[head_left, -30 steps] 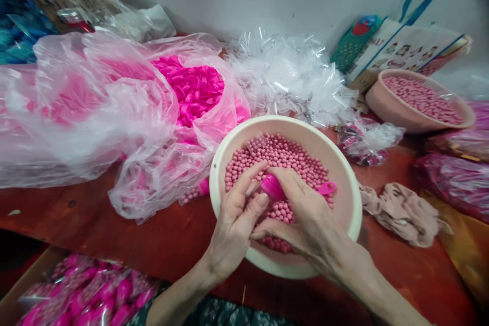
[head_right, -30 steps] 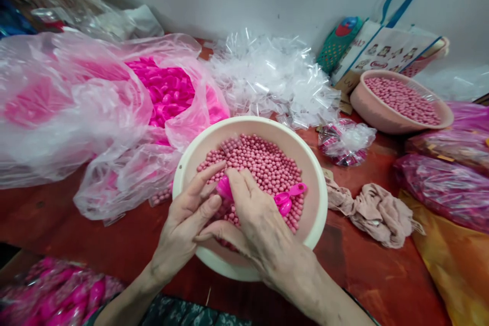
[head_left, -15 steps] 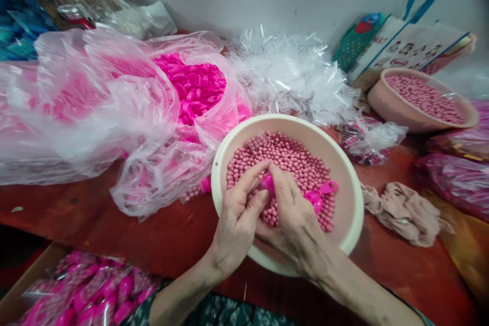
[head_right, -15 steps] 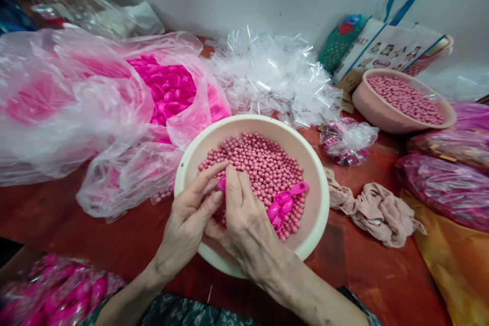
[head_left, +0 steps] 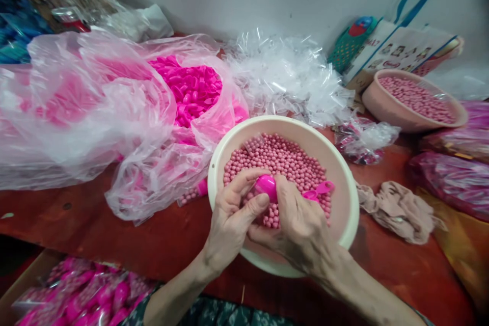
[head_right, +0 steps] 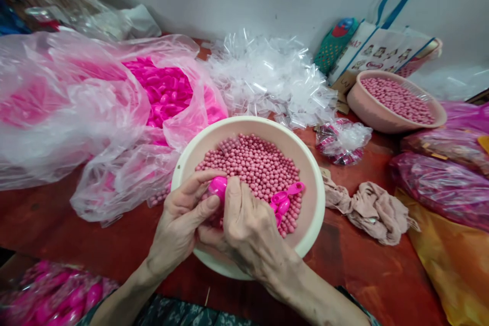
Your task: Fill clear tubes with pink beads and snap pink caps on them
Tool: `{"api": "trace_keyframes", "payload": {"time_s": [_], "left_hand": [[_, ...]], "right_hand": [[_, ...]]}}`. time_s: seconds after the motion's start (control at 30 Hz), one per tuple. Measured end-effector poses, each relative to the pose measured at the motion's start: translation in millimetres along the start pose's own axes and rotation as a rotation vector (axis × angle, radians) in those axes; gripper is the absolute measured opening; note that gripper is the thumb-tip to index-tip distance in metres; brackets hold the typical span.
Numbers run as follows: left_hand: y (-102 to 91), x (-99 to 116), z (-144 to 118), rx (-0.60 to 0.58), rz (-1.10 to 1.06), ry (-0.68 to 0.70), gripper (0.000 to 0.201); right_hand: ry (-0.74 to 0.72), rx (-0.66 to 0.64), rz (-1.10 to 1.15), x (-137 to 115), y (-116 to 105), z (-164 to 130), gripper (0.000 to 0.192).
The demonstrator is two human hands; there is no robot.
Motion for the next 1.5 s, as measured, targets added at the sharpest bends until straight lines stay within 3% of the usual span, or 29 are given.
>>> {"api": "trace_keyframes", "payload": {"time_s": [0.1,0.23,0.33,0.43,0.53,0.6,0.67,0.8,0.97,1.13,1.27,1.37,1.5], "left_hand": [[-1.6,1.2,0.4,0.032,0.057,0.013,0.02],[-2.2,4.0,-1.4,0.085,0.117,0.042,0.021],[-11.2,9.4,-9.9,0.13,0.061,0.077,0.029],[-45.9,20.8,-28.7,0.327,0.049,0.209,0.035],[-94.0,24.1,-51.6,0.615,0.167,0.361,0.035],[-116.0,10.9,-51.4,0.669,0.331,0.292,0.032],[-124.6,-2.2,-43.3,0.643,0.623,0.224,0.029],[-122.4,-6.7,-29.3,0.654,1.111,0.293,0.025],[-123.4,-0.1,-17.0,0.753,1.26,0.343,0.027],[-117.0,3.2,-29.2,0.786,1.301,0.427,0.028],[-95.1,28.4,-60.4,0.773,1.122,0.625,0.027],[-67.8,48.7,-64.0,0.685,1.017,0.656,0.032],[-23.6,46.4,-25.7,0.366,0.861,0.395,0.045]], "right_hand": [[-0.004,-0.043,-0.032,-2.5,6.6,-1.4,0.033],[0.097,-0.016,0.153,2.9,11.1,-2.2,0.029],[0.089,-0.008,0.413,9.2,10.1,0.8,0.051],[0.092,-0.055,0.569,31.1,13.8,2.0,0.067],[0.217,-0.067,0.484,72.9,27.5,0.8,0.038],[0.217,-0.059,0.394,90.8,40.6,6.8,0.033],[0.239,-0.066,0.328,101.6,57.2,17.0,0.032],[0.306,-0.093,0.294,107.0,88.3,41.2,0.028],[0.353,-0.118,0.324,106.1,107.1,54.8,0.022],[0.317,-0.101,0.478,102.5,88.8,51.5,0.02],[0.266,-0.113,0.63,98.5,62.9,37.8,0.016],[0.263,-0.129,0.727,92.6,46.9,25.5,0.014],[0.204,-0.136,0.805,72.4,26.4,18.2,0.013]]}}
Point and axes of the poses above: each hand's wrist, its own z-axis towards the middle knuckle, its own y-axis out of the palm, x = y × z, the point moved 8 cm from there along z, towards the middle knuckle, and after that the axes turned 12 degrees about -y, right-handed, at the moved point
